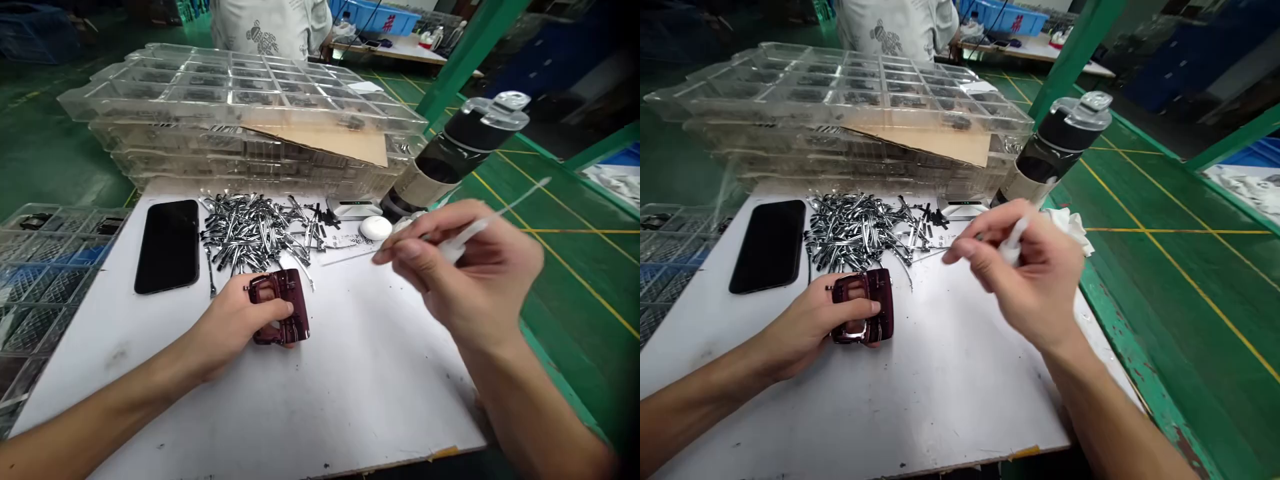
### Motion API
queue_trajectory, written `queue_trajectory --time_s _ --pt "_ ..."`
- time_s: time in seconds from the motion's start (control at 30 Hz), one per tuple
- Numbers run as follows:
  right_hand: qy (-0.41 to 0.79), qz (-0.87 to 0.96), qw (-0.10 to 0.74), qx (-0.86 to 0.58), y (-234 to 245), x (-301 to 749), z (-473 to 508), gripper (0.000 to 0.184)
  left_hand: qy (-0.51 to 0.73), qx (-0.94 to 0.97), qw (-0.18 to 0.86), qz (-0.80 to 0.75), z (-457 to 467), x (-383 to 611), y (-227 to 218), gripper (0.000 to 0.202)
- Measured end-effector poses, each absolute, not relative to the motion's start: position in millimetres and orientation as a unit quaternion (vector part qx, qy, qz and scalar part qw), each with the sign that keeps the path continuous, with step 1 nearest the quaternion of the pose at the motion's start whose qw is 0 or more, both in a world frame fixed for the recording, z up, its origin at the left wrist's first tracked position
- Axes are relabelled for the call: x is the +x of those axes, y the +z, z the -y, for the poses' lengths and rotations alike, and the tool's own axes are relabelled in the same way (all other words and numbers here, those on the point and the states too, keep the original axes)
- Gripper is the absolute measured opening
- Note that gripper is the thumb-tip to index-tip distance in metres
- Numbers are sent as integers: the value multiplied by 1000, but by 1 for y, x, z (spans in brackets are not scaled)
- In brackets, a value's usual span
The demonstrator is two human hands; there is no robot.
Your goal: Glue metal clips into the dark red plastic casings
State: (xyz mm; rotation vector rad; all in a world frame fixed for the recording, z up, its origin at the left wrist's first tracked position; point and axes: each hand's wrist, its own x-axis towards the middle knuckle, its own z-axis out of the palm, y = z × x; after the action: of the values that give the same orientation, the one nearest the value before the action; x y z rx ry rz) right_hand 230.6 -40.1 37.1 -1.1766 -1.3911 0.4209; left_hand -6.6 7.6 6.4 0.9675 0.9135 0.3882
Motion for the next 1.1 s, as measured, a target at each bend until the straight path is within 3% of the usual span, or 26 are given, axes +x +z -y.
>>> queue_trajectory --time_s 0.13,0.4,1.1 --pt "219 651 529 -498 26 216 42 7 195 430 771 -428 -8 -6 6 10" --pt "237 679 485 -497 24 218 37 7 195 426 772 -430 -7 -4 8 11" --pt "204 694 492 -484 27 216 40 10 191 447 768 -418 -8 -4 5 7"
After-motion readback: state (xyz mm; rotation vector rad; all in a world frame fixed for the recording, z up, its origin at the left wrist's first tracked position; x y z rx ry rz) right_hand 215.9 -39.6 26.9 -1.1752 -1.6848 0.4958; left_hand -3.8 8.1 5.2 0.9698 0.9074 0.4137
